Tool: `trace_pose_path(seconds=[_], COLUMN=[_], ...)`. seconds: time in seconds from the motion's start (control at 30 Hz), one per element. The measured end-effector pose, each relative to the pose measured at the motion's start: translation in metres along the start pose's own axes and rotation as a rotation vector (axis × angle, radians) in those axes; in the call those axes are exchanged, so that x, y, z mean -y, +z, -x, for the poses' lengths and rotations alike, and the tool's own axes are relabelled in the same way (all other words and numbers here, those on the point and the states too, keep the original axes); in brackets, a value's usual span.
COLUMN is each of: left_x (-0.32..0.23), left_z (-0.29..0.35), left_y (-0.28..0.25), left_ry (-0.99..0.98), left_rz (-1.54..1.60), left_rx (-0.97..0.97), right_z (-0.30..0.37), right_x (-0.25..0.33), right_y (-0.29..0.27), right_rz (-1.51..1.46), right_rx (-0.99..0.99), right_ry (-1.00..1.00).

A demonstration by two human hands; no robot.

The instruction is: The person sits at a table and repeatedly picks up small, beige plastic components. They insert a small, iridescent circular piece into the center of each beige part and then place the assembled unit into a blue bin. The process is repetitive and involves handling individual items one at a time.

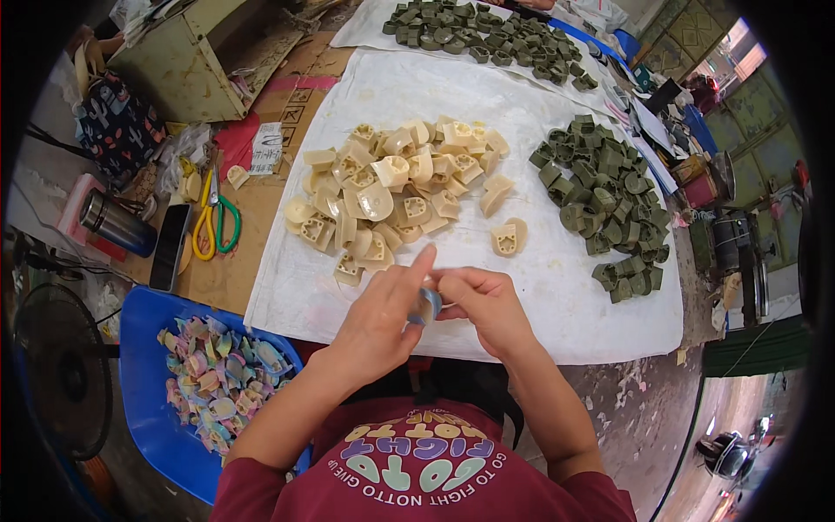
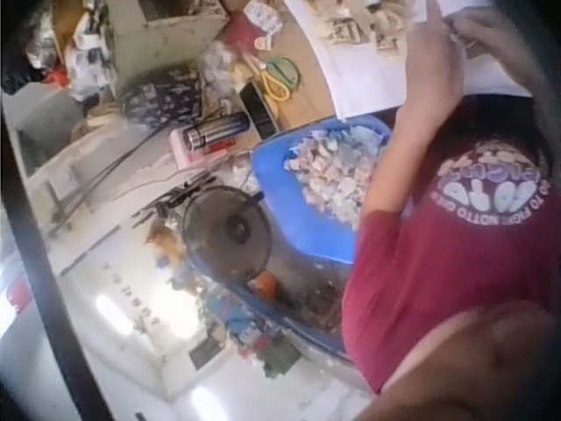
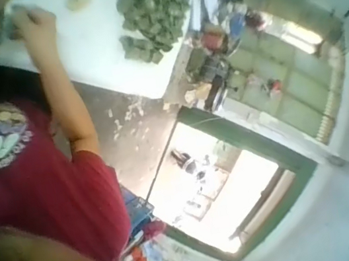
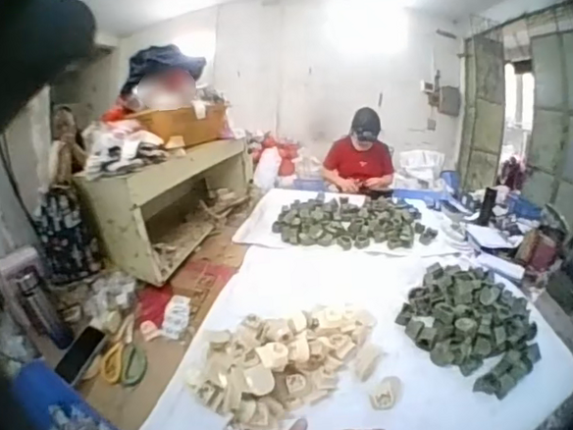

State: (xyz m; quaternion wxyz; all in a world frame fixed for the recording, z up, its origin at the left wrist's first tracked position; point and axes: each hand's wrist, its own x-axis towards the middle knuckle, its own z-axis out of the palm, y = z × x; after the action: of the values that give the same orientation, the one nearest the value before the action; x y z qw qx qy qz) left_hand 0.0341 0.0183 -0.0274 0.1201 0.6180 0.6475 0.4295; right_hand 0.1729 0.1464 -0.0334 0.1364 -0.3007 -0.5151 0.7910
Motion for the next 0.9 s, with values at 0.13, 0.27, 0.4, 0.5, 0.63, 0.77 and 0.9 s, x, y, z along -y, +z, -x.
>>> trace_pose_path(seconds=[0.13,0.27,0.4,0.5,0.63,0.77,0.9], left_x=[-0.011,-0.011,-0.011,-0.005,-0.012,-0.011,-0.014], left_z=[0.001,0.000,0.001,0.007,0.004,0.008,0.005], left_y=[-0.011,-0.015,-0.021,-0.020,-0.020,-0.017,-0.004], left_ry=[0.010,0.102,0.018,0.002,-0.096,-0.206,-0.262], left_rz=[-0.068,-0.252,-0.113,-0.097,-0.192,-0.074,-0.130], left_rx=[0.089,0.169,0.111,0.082,0.113,0.062,0.020], right_z=[0.008,0.009,0.011,0.016,0.018,0.015,0.015], right_x=[0.004,0.015,0.012,0.016,0.015,0.017,0.003], right_y=[-0.001,0.010,0.021,0.014,0.023,0.018,0.020], right_rz=[0.155,0.253,0.540,0.256,0.765,0.417,0.473], right_rx=[0.063,0.083,-0.021,0.078,-0.003,0.049,-0.021], right_ry=[-0.029,-0.061,-0.221,-0.109,-0.420,-0.266,-0.390])
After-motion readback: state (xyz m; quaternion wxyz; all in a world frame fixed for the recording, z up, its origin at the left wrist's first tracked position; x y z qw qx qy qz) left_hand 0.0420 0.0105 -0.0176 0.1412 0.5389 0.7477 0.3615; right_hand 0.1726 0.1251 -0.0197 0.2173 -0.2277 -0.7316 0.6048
